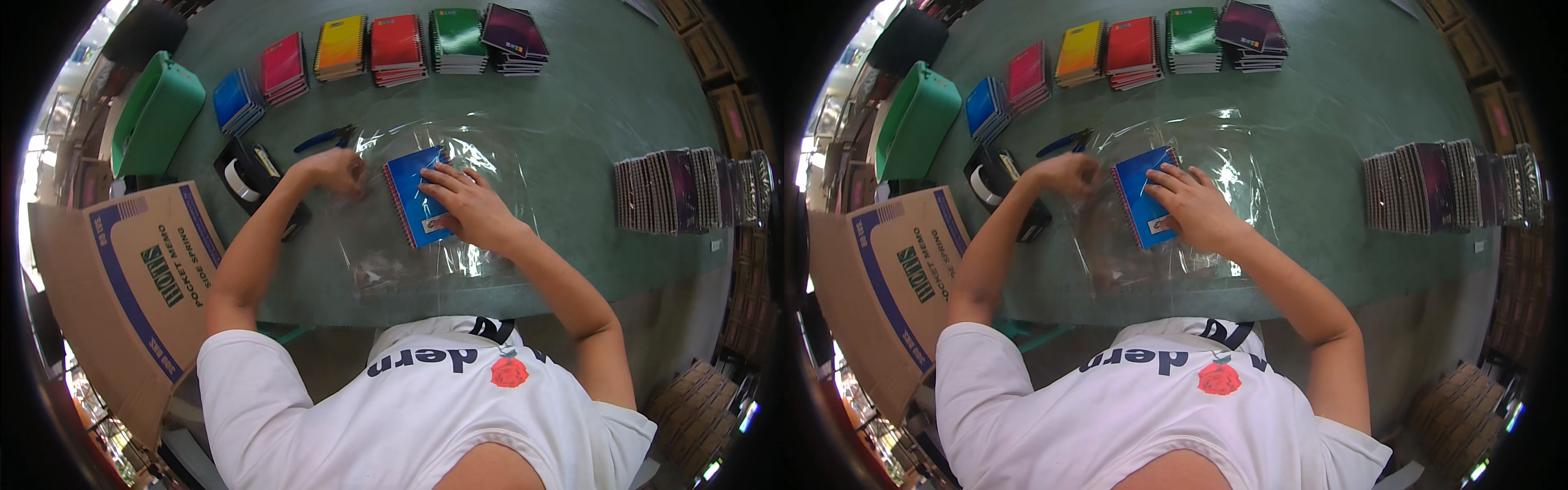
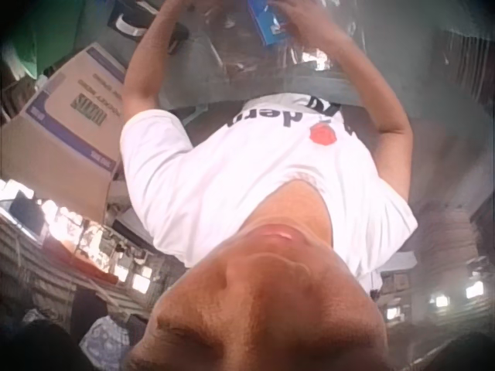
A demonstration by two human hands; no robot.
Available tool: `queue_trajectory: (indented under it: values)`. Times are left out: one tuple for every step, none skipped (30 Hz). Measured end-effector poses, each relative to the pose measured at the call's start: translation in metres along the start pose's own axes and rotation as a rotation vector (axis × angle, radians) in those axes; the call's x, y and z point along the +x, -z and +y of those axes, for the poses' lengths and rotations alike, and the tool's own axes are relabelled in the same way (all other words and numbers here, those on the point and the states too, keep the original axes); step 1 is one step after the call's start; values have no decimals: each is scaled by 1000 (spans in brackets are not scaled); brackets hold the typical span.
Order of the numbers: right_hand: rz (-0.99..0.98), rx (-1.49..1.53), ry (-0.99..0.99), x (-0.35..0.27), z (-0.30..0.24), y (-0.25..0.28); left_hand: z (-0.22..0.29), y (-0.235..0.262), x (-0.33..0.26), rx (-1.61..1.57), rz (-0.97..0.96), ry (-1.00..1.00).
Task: The person picks up notebooks of different colors from a table, stacks them, places them into a clear plastic bag, and then seals the bag with tape.
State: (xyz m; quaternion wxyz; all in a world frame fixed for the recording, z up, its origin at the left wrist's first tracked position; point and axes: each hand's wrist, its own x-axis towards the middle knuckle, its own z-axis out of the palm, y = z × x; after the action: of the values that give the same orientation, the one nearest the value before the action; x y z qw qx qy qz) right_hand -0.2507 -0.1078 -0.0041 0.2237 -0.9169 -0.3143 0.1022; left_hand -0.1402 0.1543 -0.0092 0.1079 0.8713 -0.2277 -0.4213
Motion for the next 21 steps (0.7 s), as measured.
queue_trajectory:
  values:
    - [-12, 0, 6, 0, 1, 2, -10, -10, -5, -194, 59, -22]
    - [-15, 1, 20, 2, 1, 5, -25, -25, -8, -387, 125, -38]
    - [-19, -1, 26, 3, 2, 6, -27, -33, -16, -575, 189, -61]
    - [-22, -2, 33, 5, 4, 7, -27, -41, -20, -883, 335, -34]
    - [-31, -5, 35, 6, 6, 7, -11, -52, -22, -1194, 480, -12]
    - [-29, 2, 43, 7, 8, 6, 8, -62, -25, -1503, 632, 6]
    - [-38, 8, 53, 8, 11, 7, 35, -74, -35, -1490, 560, 124]
    - [-45, 16, 63, 8, 14, 8, 57, -85, -47, -1471, 487, 240]
    - [-56, 26, 75, 9, 15, 7, 64, -95, -54, -1401, 432, 240]
    - [-45, 15, 99, 10, 17, 6, 70, -103, -60, -1330, 377, 240]
    - [-38, 1, 120, 10, 19, 6, 77, -106, -65, -1263, 318, 237]
    - [-30, -11, 140, 9, 21, 5, 81, -102, -68, -1004, 410, 217]
    - [-21, 14, 148, 9, 24, 2, 88, -95, -67, -844, 515, 139]
    - [-12, 37, 157, 9, 28, -2, 98, -89, -62, -680, 616, 63]
    - [-5, 61, 171, 10, 31, -8, 107, -87, -56, -513, 715, -7]
    - [-1, 56, 178, 10, 33, -15, 118, -93, -44, -393, 717, -19]
    - [5, 55, 189, 12, 34, -24, 127, -100, -27, -270, 717, -23]
    - [10, 54, 190, 13, 34, -28, 133, -103, -20, -148, 706, -35]
    - [10, 56, 195, 14, 35, -30, 132, -105, -18, -121, 685, -29]
    - [9, 57, 199, 15, 32, -28, 133, -103, -19, -95, 665, -25]
    - [8, 58, 204, 15, 30, -25, 135, -101, -20, -70, 644, -20]
